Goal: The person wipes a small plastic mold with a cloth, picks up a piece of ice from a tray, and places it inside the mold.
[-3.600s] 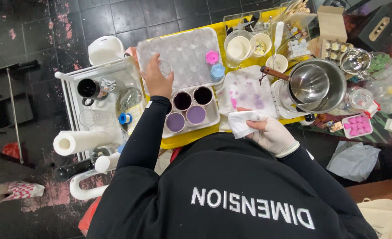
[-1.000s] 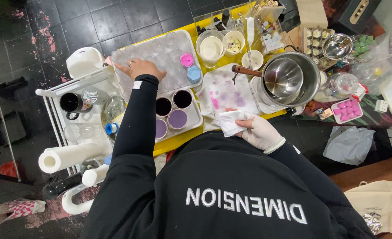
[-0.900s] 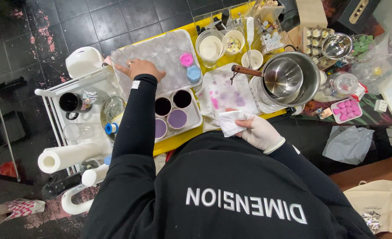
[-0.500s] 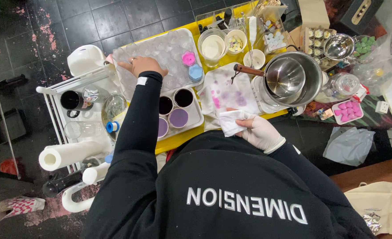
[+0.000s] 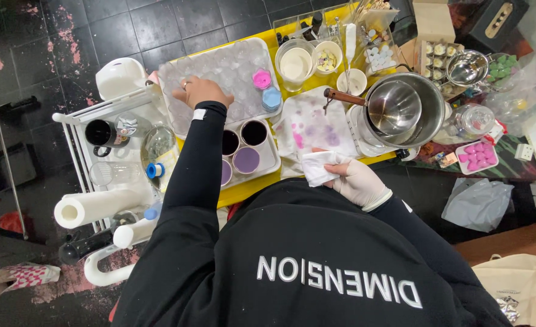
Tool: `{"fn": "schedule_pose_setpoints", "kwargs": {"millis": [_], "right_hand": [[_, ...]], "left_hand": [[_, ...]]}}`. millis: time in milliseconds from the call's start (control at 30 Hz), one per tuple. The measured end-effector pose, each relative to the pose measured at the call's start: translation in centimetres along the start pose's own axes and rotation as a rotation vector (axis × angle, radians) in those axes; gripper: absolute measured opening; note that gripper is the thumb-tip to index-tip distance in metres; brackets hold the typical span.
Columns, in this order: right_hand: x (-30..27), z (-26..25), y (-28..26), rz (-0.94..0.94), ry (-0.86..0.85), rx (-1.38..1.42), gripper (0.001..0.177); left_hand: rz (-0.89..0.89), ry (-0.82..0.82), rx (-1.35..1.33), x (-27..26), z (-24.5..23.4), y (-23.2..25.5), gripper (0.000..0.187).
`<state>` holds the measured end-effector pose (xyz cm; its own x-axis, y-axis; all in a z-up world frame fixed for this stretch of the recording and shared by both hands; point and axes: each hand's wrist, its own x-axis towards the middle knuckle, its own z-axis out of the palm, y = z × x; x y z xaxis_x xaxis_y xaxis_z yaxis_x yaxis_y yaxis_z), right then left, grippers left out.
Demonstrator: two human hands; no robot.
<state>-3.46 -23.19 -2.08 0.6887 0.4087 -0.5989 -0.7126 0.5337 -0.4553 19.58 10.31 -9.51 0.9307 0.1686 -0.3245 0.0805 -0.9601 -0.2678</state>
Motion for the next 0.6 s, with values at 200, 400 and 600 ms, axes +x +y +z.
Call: {"fn": "schedule_pose_setpoints", "kwargs": {"millis": [200, 400, 600], "right_hand": [[0.2, 0.0, -0.2, 0.009, -0.014, -0.018, 0.052], [1.1, 0.6, -0.5, -0.020, -0.013, -0.100, 0.049], [1.0, 4.1, -2.2, -0.310, -0.018, -0.252, 0.049]], "left_hand": [[-0.010, 0.128, -0.116, -4.6, -3.8, -0.8, 0.072], [0.191, 0.359, -0.671, -11.1, -4.7, -2.4, 0.052], [0.856, -0.012, -1.888, -14.7, -1.8, -0.3, 0.051]]}}
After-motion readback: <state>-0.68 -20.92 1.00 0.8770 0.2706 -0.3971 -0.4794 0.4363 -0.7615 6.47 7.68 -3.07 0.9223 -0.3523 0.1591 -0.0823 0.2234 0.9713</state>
